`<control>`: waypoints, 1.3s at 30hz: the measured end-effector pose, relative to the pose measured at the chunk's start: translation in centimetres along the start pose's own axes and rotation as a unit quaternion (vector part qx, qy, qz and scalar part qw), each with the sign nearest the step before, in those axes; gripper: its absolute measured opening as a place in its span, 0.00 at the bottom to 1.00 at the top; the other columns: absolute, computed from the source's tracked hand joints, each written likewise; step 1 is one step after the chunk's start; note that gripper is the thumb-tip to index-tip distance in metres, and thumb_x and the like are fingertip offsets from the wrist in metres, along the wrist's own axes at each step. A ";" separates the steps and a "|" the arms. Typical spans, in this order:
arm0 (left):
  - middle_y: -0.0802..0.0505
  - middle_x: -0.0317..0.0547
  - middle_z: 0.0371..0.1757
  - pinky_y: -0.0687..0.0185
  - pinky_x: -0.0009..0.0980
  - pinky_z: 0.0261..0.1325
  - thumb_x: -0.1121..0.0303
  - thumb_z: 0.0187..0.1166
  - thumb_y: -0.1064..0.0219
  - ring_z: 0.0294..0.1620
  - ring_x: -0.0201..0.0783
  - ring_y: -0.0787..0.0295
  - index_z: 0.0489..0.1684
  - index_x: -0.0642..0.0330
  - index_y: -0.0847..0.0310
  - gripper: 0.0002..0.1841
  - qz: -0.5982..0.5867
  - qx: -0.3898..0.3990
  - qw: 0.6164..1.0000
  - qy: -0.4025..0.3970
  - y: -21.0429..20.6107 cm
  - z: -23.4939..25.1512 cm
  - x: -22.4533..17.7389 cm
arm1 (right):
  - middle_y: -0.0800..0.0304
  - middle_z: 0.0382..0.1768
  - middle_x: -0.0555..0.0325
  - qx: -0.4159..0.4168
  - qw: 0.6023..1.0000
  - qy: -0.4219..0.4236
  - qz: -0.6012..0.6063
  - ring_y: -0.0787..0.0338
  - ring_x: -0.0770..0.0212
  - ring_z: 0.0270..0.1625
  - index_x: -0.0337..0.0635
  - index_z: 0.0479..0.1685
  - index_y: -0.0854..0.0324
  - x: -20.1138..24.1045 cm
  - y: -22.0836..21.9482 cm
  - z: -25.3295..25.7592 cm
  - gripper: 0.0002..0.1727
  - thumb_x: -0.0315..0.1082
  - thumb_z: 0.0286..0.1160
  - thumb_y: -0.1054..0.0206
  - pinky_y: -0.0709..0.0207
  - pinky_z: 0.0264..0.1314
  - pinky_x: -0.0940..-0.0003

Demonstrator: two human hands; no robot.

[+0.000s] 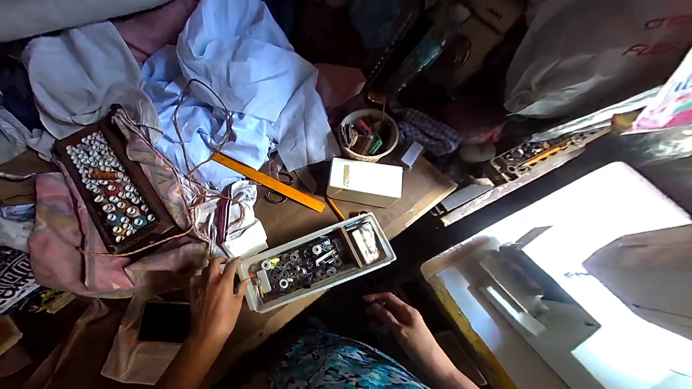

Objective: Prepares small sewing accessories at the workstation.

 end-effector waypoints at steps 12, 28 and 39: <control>0.07 0.57 0.54 0.44 0.59 0.80 0.68 0.78 0.28 0.67 0.57 0.17 0.52 0.63 0.10 0.11 0.047 0.207 0.963 -0.166 -8.1 1.7 -5.8 | 0.09 0.40 0.58 0.029 0.999 0.023 -0.013 0.09 0.69 0.34 0.32 0.58 0.18 2.0 -0.9 2.7 0.14 0.28 0.84 0.46 0.12 0.42 0.73; 0.08 0.28 0.42 0.20 0.26 0.52 0.59 0.59 0.18 0.47 0.26 0.14 0.41 0.50 0.13 0.15 -0.469 0.006 0.872 -0.140 3.5 1.7 -5.6 | 0.09 0.40 0.61 -0.025 0.996 0.088 -0.001 0.09 0.73 0.34 0.34 0.57 0.18 4.3 1.2 1.8 0.14 0.31 0.83 0.45 0.11 0.42 0.75; 0.08 0.22 0.43 0.18 0.16 0.50 0.52 0.63 0.18 0.45 0.17 0.13 0.43 0.44 0.08 0.15 -0.684 0.157 0.667 -0.249 1.5 -0.6 -15.3 | 0.17 0.56 0.48 -0.048 0.856 0.501 -0.115 0.13 0.73 0.48 0.40 0.74 0.24 18.3 2.8 -3.6 0.22 0.40 0.87 0.39 0.16 0.54 0.80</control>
Point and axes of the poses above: each hand's wrist, its own z-axis towards the middle knuckle, its own y-axis out of the back of the hand, x = y × z, the point moved 7 cm from there along z, towards the middle knuckle
